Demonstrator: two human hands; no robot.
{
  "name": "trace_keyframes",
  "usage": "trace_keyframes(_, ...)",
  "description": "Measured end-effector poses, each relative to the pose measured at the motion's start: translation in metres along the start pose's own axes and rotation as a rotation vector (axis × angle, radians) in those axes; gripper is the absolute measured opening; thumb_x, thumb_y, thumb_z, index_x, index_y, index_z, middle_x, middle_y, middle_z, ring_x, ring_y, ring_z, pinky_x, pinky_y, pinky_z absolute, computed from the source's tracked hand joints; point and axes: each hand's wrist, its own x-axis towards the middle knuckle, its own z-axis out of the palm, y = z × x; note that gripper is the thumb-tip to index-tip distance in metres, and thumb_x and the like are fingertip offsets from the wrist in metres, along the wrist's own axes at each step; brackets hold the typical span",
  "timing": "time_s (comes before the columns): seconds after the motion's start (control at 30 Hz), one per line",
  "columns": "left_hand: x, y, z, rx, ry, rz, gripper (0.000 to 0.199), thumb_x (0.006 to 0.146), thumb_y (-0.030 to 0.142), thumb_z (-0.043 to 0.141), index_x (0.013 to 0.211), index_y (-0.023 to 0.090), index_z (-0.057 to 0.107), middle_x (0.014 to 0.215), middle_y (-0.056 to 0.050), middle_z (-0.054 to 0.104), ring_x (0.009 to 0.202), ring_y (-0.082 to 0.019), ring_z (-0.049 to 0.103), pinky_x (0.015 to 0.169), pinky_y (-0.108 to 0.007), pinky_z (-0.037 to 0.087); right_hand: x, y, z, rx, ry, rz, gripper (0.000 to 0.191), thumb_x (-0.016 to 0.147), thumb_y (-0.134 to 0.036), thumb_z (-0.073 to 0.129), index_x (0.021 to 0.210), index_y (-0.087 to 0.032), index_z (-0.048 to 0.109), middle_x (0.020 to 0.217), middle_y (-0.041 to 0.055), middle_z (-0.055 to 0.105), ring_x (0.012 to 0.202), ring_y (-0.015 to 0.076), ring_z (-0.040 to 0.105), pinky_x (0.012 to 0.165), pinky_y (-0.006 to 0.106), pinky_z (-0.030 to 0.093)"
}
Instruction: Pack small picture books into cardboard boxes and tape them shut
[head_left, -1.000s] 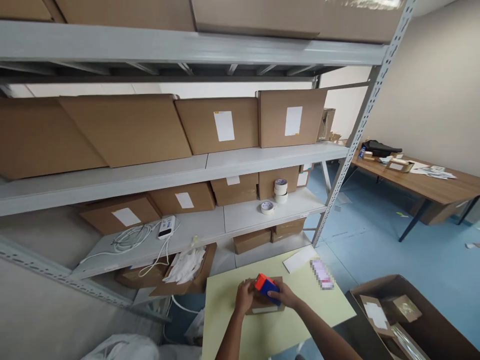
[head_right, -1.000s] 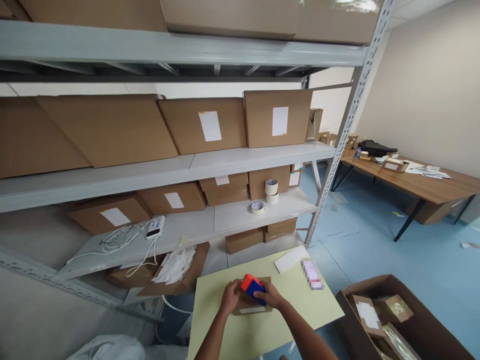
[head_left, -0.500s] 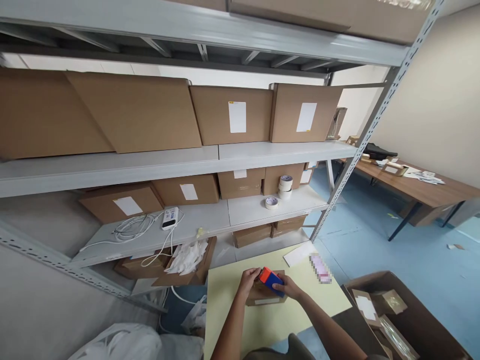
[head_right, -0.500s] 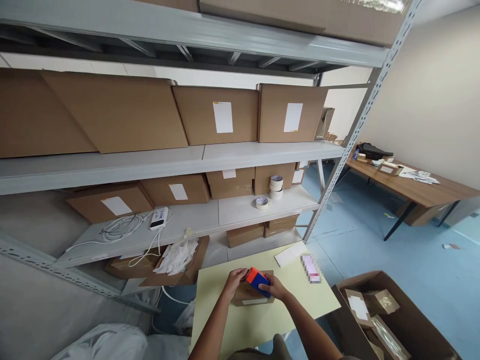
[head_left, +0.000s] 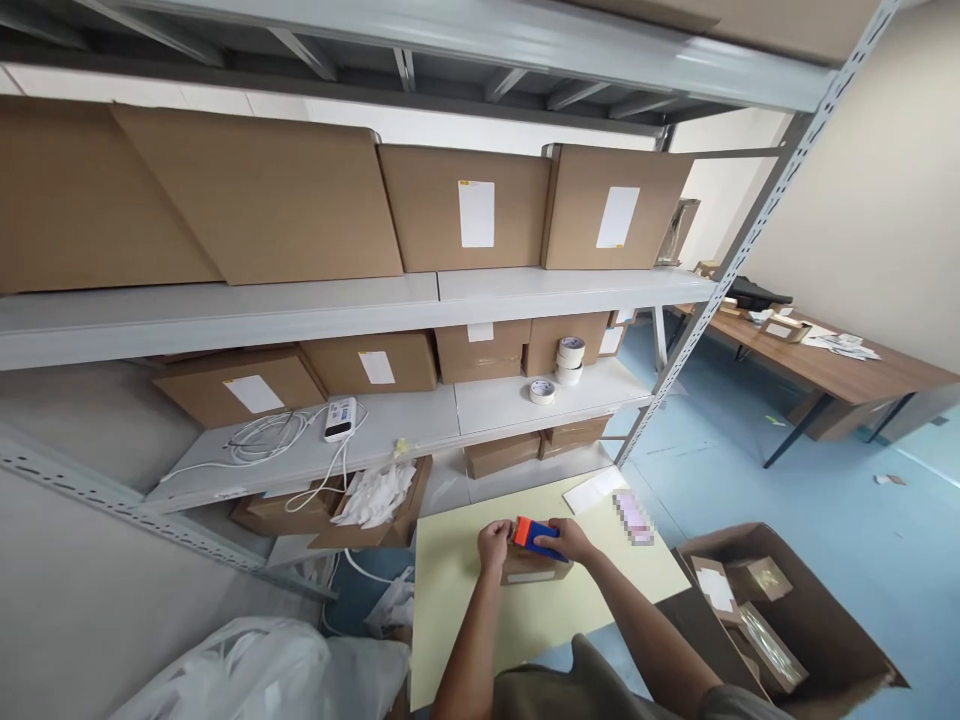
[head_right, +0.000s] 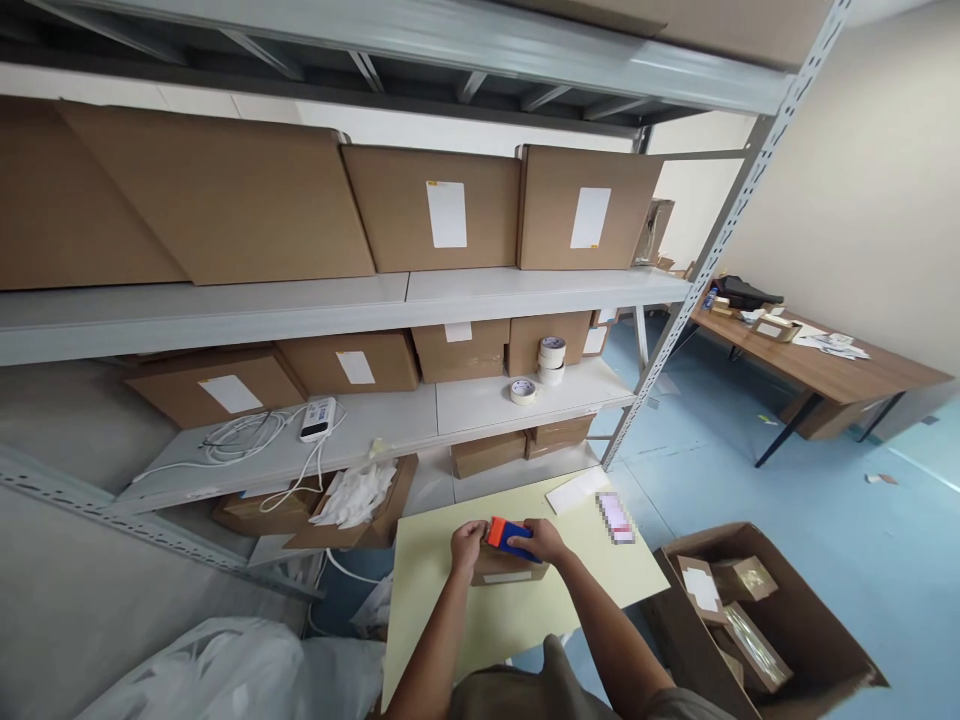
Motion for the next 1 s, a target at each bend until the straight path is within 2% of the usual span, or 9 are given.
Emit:
trace_keyframes(0.07, -0.004, 0.002, -0.003, -0.003, 0.073, 0.018, 0.051, 0.072, 0.065, 0.068, 0.079, 0.016, 0.080, 0.085, -0.014, 0.081, 0.088, -0.031, 0.076, 0.082, -0.039, 0.058, 0.000, -0.004, -0.013, -0.022, -0.028, 0.024, 0.052, 0.075, -0.070, 0.079, 0.083, -0.019, 0.072, 0.074, 0.0021, 0.071, 0.072, 0.0187, 0.060, 0.065, 0.027, 0.037)
trace_keyframes(0.13, -0.010, 0.007, -0.006, 0.010, 0.087, 0.030, 0.050, 0.074, 0.064, 0.067, 0.078, 0.015, 0.080, 0.082, -0.014, 0.081, 0.084, -0.030, 0.076, 0.081, -0.038, 0.057, 0.001, -0.008, -0.022, -0.026, -0.059, 0.035, 0.054, 0.076, -0.072, 0.078, 0.077, -0.019, 0.068, 0.069, 0.0008, 0.067, 0.068, 0.0168, 0.056, 0.064, 0.027, 0.036)
trace_keyframes(0.3, -0.017, 0.015, -0.016, 0.165, 0.161, 0.024, 0.046, 0.083, 0.055, 0.061, 0.083, 0.014, 0.083, 0.081, -0.013, 0.081, 0.087, -0.028, 0.074, 0.077, -0.033, 0.055, 0.002, -0.008, -0.029, -0.041, -0.107, 0.056, 0.056, 0.073, -0.072, 0.080, 0.080, -0.018, 0.068, 0.071, 0.0004, 0.066, 0.069, 0.0154, 0.053, 0.064, 0.027, 0.035)
trace_keyframes(0.47, -0.004, 0.002, -0.056, 0.290, 0.295, -0.025, 0.043, 0.087, 0.046, 0.053, 0.088, 0.016, 0.083, 0.089, -0.011, 0.082, 0.089, -0.026, 0.075, 0.078, -0.030, 0.054, -0.003, 0.006, -0.036, -0.074, -0.125, 0.113, 0.054, 0.072, -0.070, 0.081, 0.075, -0.018, 0.066, 0.071, 0.0015, 0.066, 0.066, 0.0148, 0.053, 0.062, 0.026, 0.035)
trace_keyframes(0.6, 0.007, -0.010, -0.078, 0.362, 0.303, -0.111, 0.039, 0.085, 0.043, 0.053, 0.089, 0.019, 0.083, 0.082, -0.007, 0.081, 0.088, -0.024, 0.074, 0.078, -0.028, 0.052, -0.002, 0.010, -0.039, -0.106, -0.127, 0.145, 0.053, 0.069, -0.068, 0.084, 0.075, -0.018, 0.067, 0.069, 0.0017, 0.066, 0.066, 0.0152, 0.054, 0.061, 0.026, 0.035)
trace_keyframes(0.73, 0.009, -0.019, -0.075, 0.438, 0.265, -0.228, 0.035, 0.085, 0.041, 0.054, 0.087, 0.019, 0.082, 0.076, -0.005, 0.079, 0.089, -0.024, 0.073, 0.076, -0.027, 0.050, 0.002, 0.005, -0.035, -0.129, -0.131, 0.162, 0.053, 0.069, -0.066, 0.085, 0.078, -0.016, 0.070, 0.071, 0.0036, 0.068, 0.068, 0.0166, 0.056, 0.062, 0.027, 0.035)
trace_keyframes(0.83, 0.005, -0.028, -0.069, 0.456, 0.234, -0.275, 0.030, 0.085, 0.035, 0.055, 0.078, 0.016, 0.078, 0.074, -0.008, 0.077, 0.087, -0.026, 0.073, 0.074, -0.029, 0.050, 0.002, 0.003, -0.032, -0.136, -0.133, 0.167, 0.054, 0.069, -0.066, 0.085, 0.080, -0.015, 0.072, 0.072, 0.0039, 0.069, 0.068, 0.0167, 0.056, 0.062, 0.028, 0.035)
trace_keyframes(0.93, -0.003, -0.036, -0.060, 0.459, 0.185, -0.281, 0.030, 0.086, 0.029, 0.053, 0.066, 0.012, 0.069, 0.068, -0.013, 0.071, 0.082, -0.030, 0.073, 0.071, -0.033, 0.049, 0.001, 0.004, -0.028, -0.152, -0.119, 0.145, 0.051, 0.070, -0.065, 0.085, 0.079, -0.016, 0.073, 0.070, 0.0019, 0.067, 0.066, 0.0154, 0.054, 0.063, 0.028, 0.035)
trace_keyframes(1.0, -0.009, -0.040, -0.051, 0.435, 0.130, -0.228, 0.034, 0.088, 0.025, 0.046, 0.062, 0.013, 0.065, 0.062, -0.014, 0.066, 0.080, -0.033, 0.072, 0.066, -0.035, 0.048, 0.001, 0.004, -0.023, -0.160, -0.118, 0.119, 0.050, 0.070, -0.064, 0.086, 0.078, -0.017, 0.074, 0.069, 0.0010, 0.066, 0.065, 0.0151, 0.053, 0.063, 0.028, 0.034)
